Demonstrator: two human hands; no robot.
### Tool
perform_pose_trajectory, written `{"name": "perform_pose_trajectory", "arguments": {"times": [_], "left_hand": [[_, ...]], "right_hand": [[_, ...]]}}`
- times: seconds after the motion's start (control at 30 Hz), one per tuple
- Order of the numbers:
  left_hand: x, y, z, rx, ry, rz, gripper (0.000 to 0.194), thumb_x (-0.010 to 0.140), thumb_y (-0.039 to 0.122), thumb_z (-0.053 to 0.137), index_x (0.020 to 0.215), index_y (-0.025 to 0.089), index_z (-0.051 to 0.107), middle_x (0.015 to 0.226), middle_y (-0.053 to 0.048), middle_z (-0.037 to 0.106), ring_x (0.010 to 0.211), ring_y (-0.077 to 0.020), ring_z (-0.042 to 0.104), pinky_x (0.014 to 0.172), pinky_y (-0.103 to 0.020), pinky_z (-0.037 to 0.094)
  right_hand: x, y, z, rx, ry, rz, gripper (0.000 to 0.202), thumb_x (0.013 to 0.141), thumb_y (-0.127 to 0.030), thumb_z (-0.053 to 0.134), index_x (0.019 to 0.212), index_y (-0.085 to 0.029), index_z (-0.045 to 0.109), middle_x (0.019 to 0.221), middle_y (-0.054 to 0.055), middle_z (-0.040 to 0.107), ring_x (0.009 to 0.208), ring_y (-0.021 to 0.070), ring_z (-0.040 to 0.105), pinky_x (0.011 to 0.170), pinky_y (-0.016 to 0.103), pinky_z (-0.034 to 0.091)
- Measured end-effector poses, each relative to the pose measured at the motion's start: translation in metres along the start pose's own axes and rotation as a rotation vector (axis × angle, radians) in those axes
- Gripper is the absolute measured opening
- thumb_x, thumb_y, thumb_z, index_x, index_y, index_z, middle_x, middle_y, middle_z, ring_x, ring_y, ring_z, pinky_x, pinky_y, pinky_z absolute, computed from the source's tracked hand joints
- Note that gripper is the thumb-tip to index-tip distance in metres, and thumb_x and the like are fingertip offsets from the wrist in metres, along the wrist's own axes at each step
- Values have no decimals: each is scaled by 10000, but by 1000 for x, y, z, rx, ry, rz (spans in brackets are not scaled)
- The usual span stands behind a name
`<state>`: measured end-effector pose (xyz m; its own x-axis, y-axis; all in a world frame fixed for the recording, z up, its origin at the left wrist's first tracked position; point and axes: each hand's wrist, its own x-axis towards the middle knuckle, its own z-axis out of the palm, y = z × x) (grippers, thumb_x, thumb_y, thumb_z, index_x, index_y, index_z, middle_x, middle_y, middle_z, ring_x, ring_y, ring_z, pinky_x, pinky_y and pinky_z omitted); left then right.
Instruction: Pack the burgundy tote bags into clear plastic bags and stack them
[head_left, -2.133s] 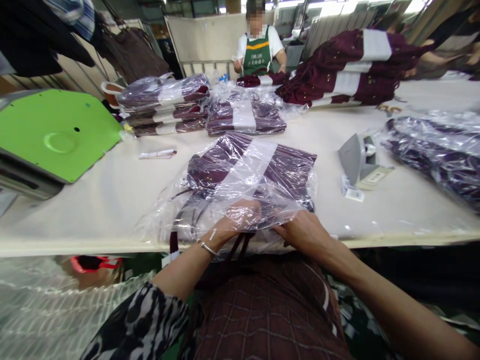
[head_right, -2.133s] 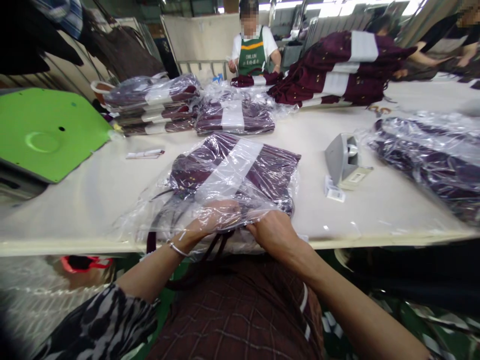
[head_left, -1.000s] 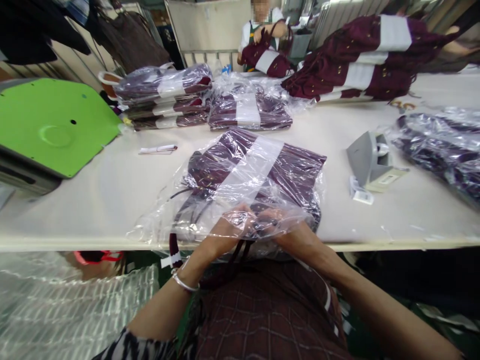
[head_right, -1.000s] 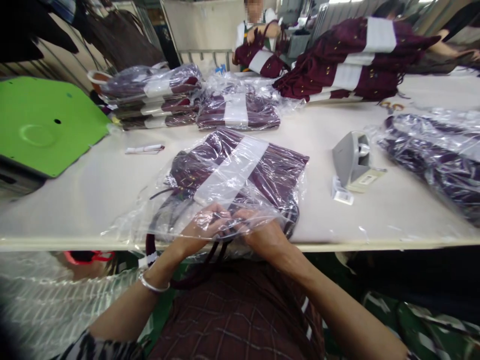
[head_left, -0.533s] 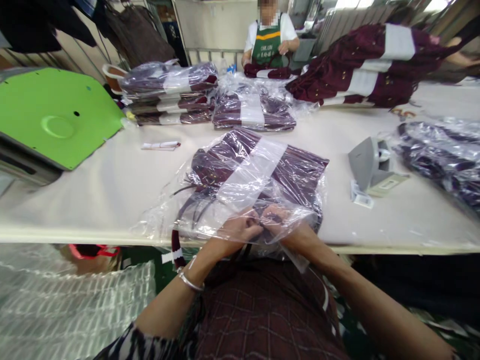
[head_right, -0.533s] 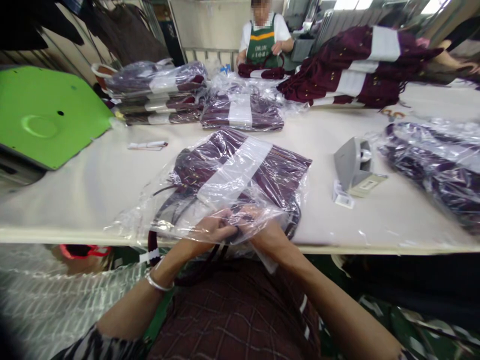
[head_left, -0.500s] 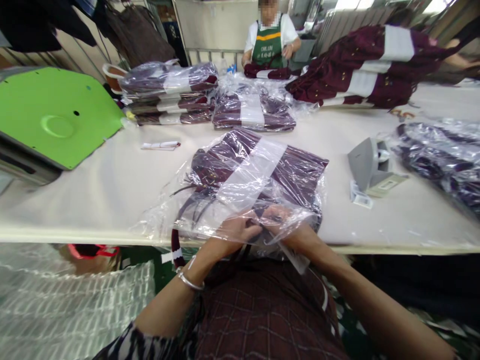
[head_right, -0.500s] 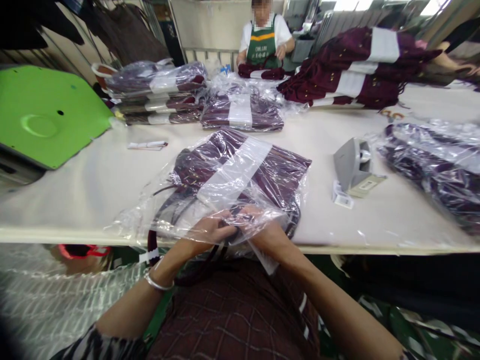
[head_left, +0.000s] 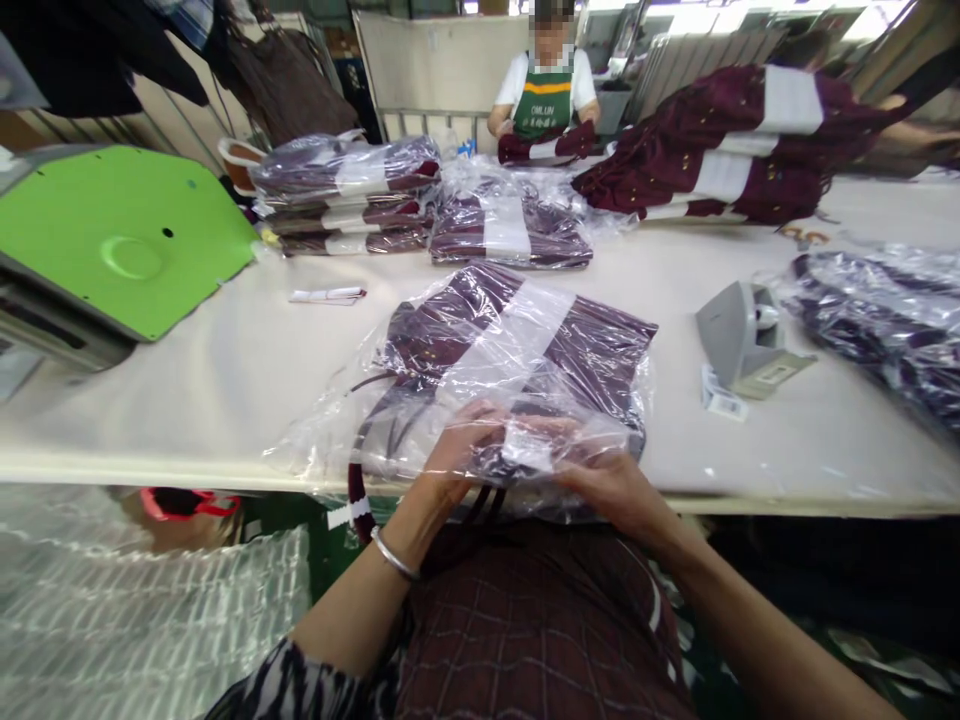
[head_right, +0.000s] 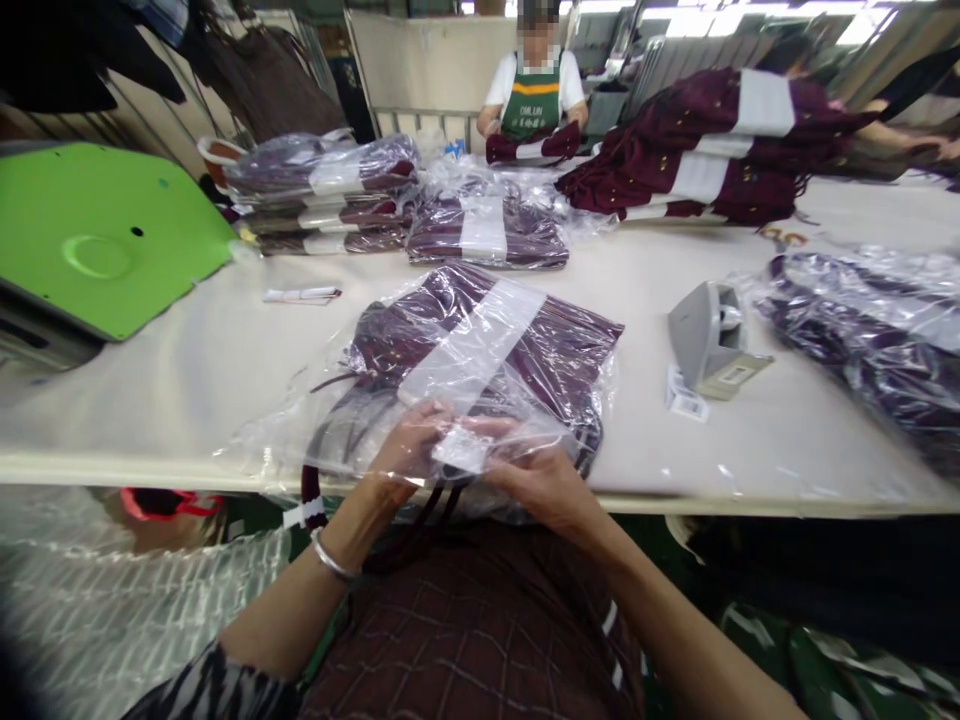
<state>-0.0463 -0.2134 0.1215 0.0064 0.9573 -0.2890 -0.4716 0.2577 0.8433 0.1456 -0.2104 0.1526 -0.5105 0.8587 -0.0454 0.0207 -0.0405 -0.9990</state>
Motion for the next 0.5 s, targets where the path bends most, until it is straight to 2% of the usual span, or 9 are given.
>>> {"name": "perform_pose_trajectory", "arguments": {"times": [0.07, 0.1, 0.2, 0.3, 0.37, 0.43, 0.5], "left_hand": [[2, -2, 1, -1, 20, 16, 226, 573, 269, 845, 719, 173, 701, 710, 8, 640, 609, -112, 525, 569, -223, 402], [2, -3, 1, -8, 32, 22, 216, 590, 284, 844, 732, 180, 719, 733, -2, 660, 614, -116, 532, 572, -227, 413], [2, -5, 2, -17, 38, 18, 230, 580, 306, 857, 728, 186, 728, 760, -18, 681, 635, -128, 550, 590, -240, 438], [3, -8, 3, 110, 11, 26, 237, 614, 334, 847, 732, 175, 717, 672, 12, 618, 585, -109, 513, 567, -229, 418], [3, -11, 3, 254, 19, 144, 192, 685, 340, 802, 732, 172, 724, 740, -8, 640, 672, -131, 575, 630, -235, 462], [0, -14, 3, 439, 25, 341, 141, 751, 314, 753, 730, 174, 747, 953, -63, 685, 899, -187, 644, 776, -271, 519], [-8, -15, 2, 641, -24, 539, 119, 818, 284, 707, 802, 195, 784, 1157, -95, 674, 1106, -238, 629, 910, -326, 534]], "right_hand": [[6, 2, 2, -178, 116, -133, 206, 829, -381, 744, 947, -223, 804, 972, 62, 787, 964, 245, 720, 920, 386, 565], [8, 4, 3, -263, 149, -181, 178, 851, -382, 718, 866, -225, 801, 897, 50, 782, 884, 228, 721, 867, 367, 572], [12, 11, -1, -594, 171, -244, 234, 894, -371, 658, 745, -226, 764, 756, 33, 742, 707, 194, 677, 738, 336, 559], [17, 18, -5, -847, 122, -260, 270, 904, -359, 630, 686, -231, 723, 717, 48, 722, 677, 209, 653, 723, 354, 543], [21, 24, -5, -921, 105, -262, 315, 938, -378, 585, 688, -235, 713, 734, 62, 728, 694, 225, 660, 752, 380, 545], [25, 29, -6, -937, 124, -276, 322, 956, -387, 548, 728, -238, 719, 784, 72, 746, 736, 239, 677, 794, 400, 552], [26, 34, -6, -881, 191, -291, 273, 932, -374, 554, 771, -242, 731, 839, 74, 764, 801, 253, 695, 836, 412, 560]]}}
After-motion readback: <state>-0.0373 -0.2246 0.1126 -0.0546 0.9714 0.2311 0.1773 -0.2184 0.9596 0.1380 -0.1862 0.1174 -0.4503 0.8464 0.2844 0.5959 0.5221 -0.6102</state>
